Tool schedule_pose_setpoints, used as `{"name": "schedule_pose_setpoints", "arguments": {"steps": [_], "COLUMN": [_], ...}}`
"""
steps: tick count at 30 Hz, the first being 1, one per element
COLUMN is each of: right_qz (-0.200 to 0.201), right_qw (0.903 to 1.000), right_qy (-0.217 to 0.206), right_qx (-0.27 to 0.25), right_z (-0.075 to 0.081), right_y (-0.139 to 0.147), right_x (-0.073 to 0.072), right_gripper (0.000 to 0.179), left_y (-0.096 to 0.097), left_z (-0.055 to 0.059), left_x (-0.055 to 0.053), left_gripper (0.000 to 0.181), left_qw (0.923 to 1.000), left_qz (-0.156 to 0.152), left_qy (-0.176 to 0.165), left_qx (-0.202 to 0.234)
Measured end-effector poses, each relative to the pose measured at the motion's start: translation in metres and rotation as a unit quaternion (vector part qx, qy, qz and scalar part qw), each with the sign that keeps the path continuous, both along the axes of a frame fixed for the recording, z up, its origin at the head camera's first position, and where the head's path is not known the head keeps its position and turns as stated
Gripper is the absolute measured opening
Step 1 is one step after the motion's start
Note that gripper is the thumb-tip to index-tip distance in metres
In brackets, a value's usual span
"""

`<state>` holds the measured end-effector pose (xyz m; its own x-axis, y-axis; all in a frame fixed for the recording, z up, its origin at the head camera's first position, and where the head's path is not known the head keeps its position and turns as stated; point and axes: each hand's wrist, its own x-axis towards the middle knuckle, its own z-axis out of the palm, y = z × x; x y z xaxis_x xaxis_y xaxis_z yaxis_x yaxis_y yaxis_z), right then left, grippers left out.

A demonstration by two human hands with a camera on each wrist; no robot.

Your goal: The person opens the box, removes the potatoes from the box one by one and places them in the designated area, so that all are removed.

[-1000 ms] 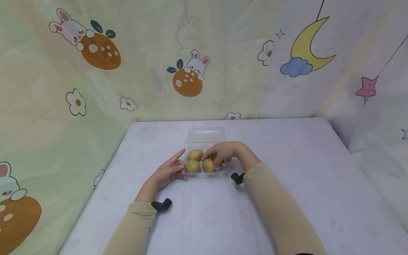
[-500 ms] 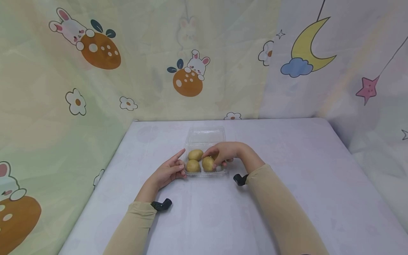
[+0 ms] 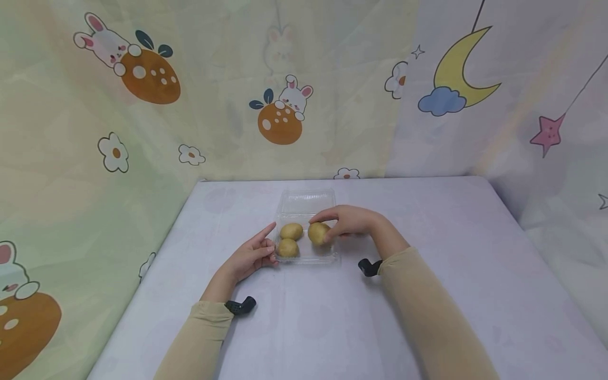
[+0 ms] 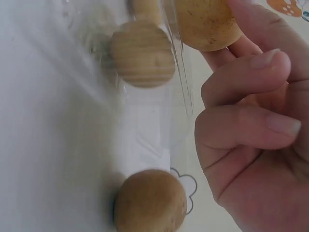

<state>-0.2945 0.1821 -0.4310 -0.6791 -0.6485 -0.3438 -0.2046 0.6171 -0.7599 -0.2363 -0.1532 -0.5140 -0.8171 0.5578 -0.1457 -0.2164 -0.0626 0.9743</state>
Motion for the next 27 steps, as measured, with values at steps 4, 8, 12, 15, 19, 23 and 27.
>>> {"name": "schedule_pose_setpoints", "arguments": {"steps": [4,8,12,15,19,23,27], "right_qz": [-0.017,-0.034,-0.047,-0.054,-0.065,-0.088,-0.101], "right_qw": [0.9998,0.9994,0.9988,0.9984,0.9973,0.9954,0.994], "right_qy": [0.01,0.011,0.011,0.012,0.011,0.018,0.028], "right_qx": [-0.001,-0.004,-0.007,-0.013,-0.031,-0.034,-0.029], "right_z": [-0.002,-0.003,0.0,0.001,0.002,0.0,-0.001], "right_y": [0.011,0.021,0.031,0.039,0.051,0.064,0.076], "right_x": [0.0,0.001,0.004,0.006,0.008,0.009,0.011], "right_gripper": [0.064,0.067,0.065,0.061,0.06,0.061,0.059], "left_y": [0.0,-0.001,0.0,0.0,0.0,0.0,0.001], "left_z": [0.001,0.001,0.001,0.001,0.001,0.0,-0.001], "left_x": [0.001,0.001,0.001,0.002,0.002,0.001,0.001], "left_gripper": [0.075,0.073,0.073,0.073,0.073,0.073,0.073], "left_qw": [1.0,1.0,1.0,1.0,0.9999,0.9999,0.9999], "left_qz": [-0.002,-0.002,0.0,0.002,0.004,0.004,0.005], "left_qy": [-0.002,0.0,0.002,0.003,0.004,0.008,0.009], "left_qx": [-0.002,-0.008,-0.01,-0.009,-0.01,-0.011,-0.013]}}
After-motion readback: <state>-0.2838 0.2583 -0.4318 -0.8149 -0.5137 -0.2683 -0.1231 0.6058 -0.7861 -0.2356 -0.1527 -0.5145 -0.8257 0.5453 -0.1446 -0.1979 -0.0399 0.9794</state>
